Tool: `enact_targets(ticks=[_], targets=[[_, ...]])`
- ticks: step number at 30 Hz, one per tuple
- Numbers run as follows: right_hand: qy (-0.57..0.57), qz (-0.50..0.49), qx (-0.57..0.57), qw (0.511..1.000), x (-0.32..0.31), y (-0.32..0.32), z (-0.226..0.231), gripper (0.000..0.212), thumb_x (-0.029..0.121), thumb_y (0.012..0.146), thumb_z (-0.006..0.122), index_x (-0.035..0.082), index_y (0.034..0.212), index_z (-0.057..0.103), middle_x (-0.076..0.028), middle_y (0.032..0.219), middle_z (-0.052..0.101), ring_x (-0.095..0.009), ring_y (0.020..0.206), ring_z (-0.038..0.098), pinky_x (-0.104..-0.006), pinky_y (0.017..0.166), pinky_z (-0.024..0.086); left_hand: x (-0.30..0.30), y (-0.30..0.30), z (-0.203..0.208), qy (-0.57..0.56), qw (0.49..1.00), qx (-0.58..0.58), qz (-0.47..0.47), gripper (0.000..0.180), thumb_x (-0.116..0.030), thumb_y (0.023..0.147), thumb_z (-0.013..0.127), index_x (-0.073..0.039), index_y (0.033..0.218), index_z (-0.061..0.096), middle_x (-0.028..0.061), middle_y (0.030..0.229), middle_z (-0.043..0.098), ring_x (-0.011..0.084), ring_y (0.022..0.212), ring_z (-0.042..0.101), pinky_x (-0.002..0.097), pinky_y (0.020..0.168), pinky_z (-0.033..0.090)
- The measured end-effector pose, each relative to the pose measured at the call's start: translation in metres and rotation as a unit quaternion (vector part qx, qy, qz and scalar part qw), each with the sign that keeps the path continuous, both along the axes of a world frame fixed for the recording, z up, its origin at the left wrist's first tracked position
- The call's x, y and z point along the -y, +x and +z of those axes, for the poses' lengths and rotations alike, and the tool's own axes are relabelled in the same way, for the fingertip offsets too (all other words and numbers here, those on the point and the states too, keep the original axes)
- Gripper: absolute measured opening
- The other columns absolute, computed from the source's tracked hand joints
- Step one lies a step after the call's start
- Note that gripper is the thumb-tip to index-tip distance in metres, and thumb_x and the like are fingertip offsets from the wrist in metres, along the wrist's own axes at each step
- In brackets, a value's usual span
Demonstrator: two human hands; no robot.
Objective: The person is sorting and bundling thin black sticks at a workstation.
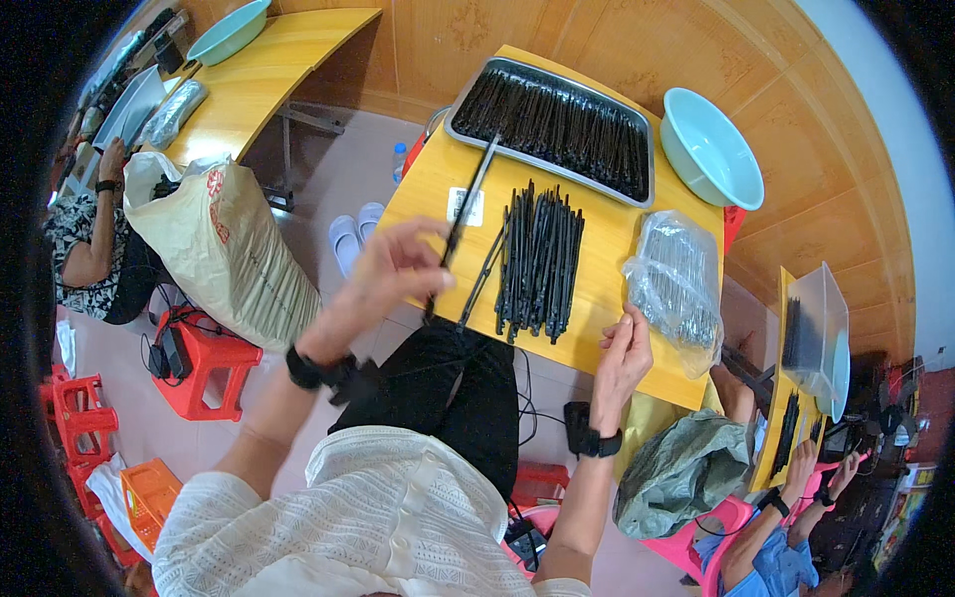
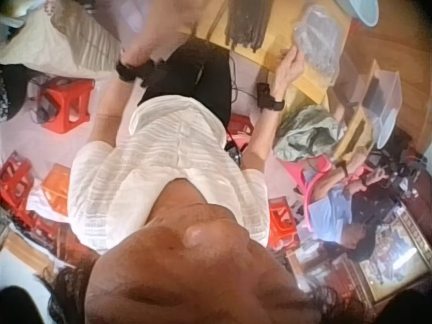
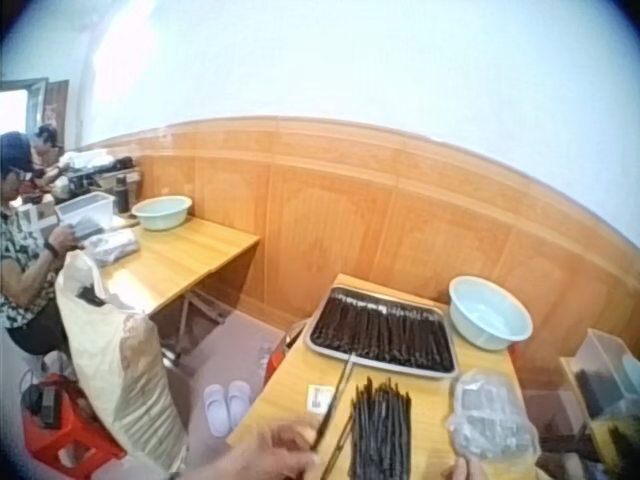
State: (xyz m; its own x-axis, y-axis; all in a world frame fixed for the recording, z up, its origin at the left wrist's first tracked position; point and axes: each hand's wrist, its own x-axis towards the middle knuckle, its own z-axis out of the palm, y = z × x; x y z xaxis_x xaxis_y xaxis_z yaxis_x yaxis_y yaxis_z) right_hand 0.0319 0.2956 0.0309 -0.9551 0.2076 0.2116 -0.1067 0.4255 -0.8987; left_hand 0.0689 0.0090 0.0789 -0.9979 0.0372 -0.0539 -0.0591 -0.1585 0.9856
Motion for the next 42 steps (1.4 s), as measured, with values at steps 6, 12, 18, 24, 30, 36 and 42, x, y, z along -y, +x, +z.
enact_targets(ticks=[6, 12, 18, 24, 30, 36, 42], targets=[[0.275, -0.067, -0.081, 0.956, -0.027, -0.017, -0.035, 0.019, 0.013, 0.087, 0.049, -0.001, 0.091, 0.062, -0.017, 0.075, 0.059, -0.033, 0.067, 0.056, -0.0379, 0.059, 0.042, 0.029, -0.113, 0.019, -0.240, 0.968, -0.066, 0.025, 0.033, -0.010, 0.068, 0.074, 0.000, 0.095, 0.057, 0.0022, 0.059, 0.057, 0.0060, 0.049, 0.051, 0.0207, 0.042, 0.041], [0.295, -0.065, -0.101, 0.948, -0.021, -0.009, -0.033, 0.015, 0.011, 0.085, 0.051, 0.000, 0.087, 0.061, -0.018, 0.078, 0.059, -0.036, 0.070, 0.056, -0.0406, 0.062, 0.043, 0.027, -0.219, 0.016, -0.393, 0.914, -0.067, 0.075, 0.032, -0.013, 0.063, 0.078, 0.003, 0.081, 0.056, 0.0073, 0.057, 0.057, 0.0125, 0.045, 0.055, 0.0245, 0.044, 0.045], [0.301, -0.058, -0.092, 0.947, -0.018, -0.008, -0.032, 0.012, 0.009, 0.083, 0.053, -0.001, 0.085, 0.060, -0.017, 0.079, 0.059, -0.034, 0.071, 0.056, -0.0399, 0.062, 0.043, 0.004, -0.267, -0.001, -0.519, 0.852, -0.002, 0.071, 0.033, -0.019, 0.060, 0.080, 0.000, 0.070, 0.055, 0.0101, 0.058, 0.060, 0.0198, 0.052, 0.062, 0.0308, 0.056, 0.050], [0.296, -0.067, -0.087, 0.949, -0.014, -0.008, -0.027, 0.012, 0.007, 0.082, 0.054, -0.002, 0.085, 0.061, -0.018, 0.076, 0.060, -0.033, 0.068, 0.058, -0.0373, 0.061, 0.044, -0.008, -0.273, -0.019, -0.587, 0.802, -0.005, 0.108, 0.034, -0.023, 0.062, 0.078, 0.001, 0.079, 0.063, 0.0148, 0.064, 0.063, 0.0266, 0.069, 0.065, 0.0361, 0.070, 0.051], [0.284, -0.061, -0.074, 0.954, -0.011, -0.008, -0.025, 0.012, 0.007, 0.082, 0.054, -0.002, 0.085, 0.061, -0.017, 0.075, 0.060, -0.032, 0.065, 0.057, -0.0359, 0.060, 0.044, 0.002, -0.270, -0.014, -0.525, 0.844, 0.008, 0.108, 0.031, -0.025, 0.067, 0.075, 0.001, 0.074, 0.059, 0.0128, 0.060, 0.062, 0.0245, 0.063, 0.064, 0.0363, 0.066, 0.050], [0.294, -0.062, -0.096, 0.949, -0.014, -0.009, -0.030, 0.010, 0.007, 0.081, 0.054, 0.001, 0.086, 0.061, -0.015, 0.078, 0.060, -0.033, 0.068, 0.058, -0.0381, 0.060, 0.045, 0.015, -0.240, -0.004, -0.512, 0.847, -0.057, 0.136, 0.023, -0.023, 0.070, 0.070, -0.003, 0.073, 0.059, 0.0086, 0.059, 0.061, 0.0181, 0.053, 0.062, 0.0301, 0.056, 0.049], [0.301, -0.060, -0.119, 0.944, -0.018, -0.012, -0.033, 0.009, 0.007, 0.080, 0.055, 0.002, 0.085, 0.060, -0.015, 0.078, 0.060, -0.033, 0.068, 0.058, -0.0385, 0.060, 0.045, 0.031, -0.137, -0.007, -0.401, 0.910, -0.069, 0.085, 0.018, -0.019, 0.075, 0.065, -0.002, 0.075, 0.061, 0.0073, 0.055, 0.057, 0.0141, 0.047, 0.057, 0.0274, 0.045, 0.045]])
